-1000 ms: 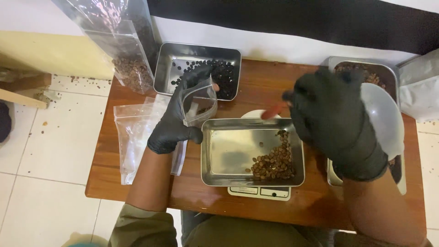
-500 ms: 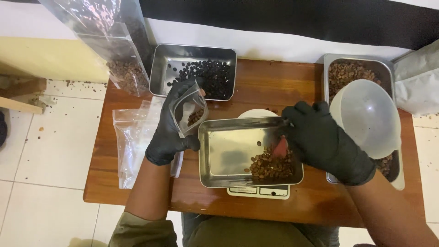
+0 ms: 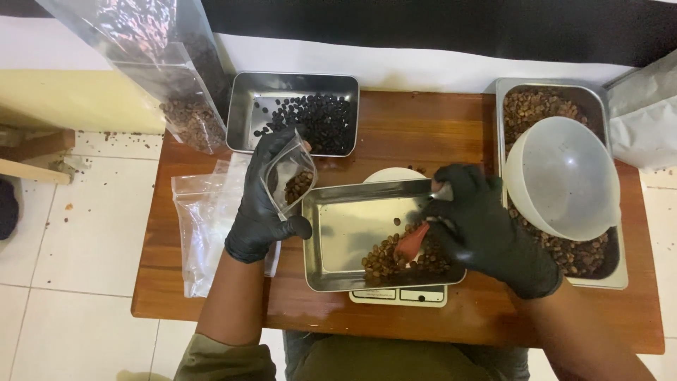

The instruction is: Measuring and bagging roasted coffee beans using a small spoon and a digital scale for precise weight.

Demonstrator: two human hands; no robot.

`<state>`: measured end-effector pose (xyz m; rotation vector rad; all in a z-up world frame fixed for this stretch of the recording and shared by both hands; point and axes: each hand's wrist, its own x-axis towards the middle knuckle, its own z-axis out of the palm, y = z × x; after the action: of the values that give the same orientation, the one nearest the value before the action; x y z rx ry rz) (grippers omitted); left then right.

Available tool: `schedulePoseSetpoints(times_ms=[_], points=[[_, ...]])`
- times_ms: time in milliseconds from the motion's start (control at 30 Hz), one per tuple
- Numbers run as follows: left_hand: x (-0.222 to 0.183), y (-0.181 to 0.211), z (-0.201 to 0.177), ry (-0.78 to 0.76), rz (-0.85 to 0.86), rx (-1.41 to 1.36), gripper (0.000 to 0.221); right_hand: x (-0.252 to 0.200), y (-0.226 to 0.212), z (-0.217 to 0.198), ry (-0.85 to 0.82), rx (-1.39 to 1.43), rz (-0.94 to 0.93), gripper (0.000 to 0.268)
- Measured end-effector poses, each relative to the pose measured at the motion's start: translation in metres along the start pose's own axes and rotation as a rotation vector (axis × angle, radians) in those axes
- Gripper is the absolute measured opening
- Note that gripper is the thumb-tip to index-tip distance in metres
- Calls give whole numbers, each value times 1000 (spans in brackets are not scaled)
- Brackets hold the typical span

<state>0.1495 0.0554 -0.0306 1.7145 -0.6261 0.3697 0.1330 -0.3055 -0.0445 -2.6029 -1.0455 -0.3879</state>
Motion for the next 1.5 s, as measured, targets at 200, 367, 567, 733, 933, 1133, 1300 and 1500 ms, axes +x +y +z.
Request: schedulePoseSetpoints(times_ms=[200, 367, 567, 733, 933, 1133, 1300, 1500], points=[[0, 9, -4, 96, 42, 119, 132, 5, 22, -12, 71, 50, 69, 23], [-4, 30, 2, 102, 44, 282, 123, 57, -10, -68, 142, 168, 140, 10], [-6, 44, 7, 78, 53, 336, 113, 112, -57, -101, 294, 220, 78, 6], [-5, 54, 9, 66, 67, 344, 115, 135, -89, -99, 349, 96, -274, 29], [-2, 60, 7, 118, -20, 305, 110, 91, -73, -91, 581, -18, -243, 28], [11, 73, 11, 155, -89, 137, 96, 33, -64, -73, 260, 484, 59, 26], [20, 52, 16, 148, -84, -178, 108, -22, -71, -52, 67, 387, -93, 17], [6, -2, 11, 25, -120, -221, 88, -51, -78, -29, 110, 131, 36, 22]])
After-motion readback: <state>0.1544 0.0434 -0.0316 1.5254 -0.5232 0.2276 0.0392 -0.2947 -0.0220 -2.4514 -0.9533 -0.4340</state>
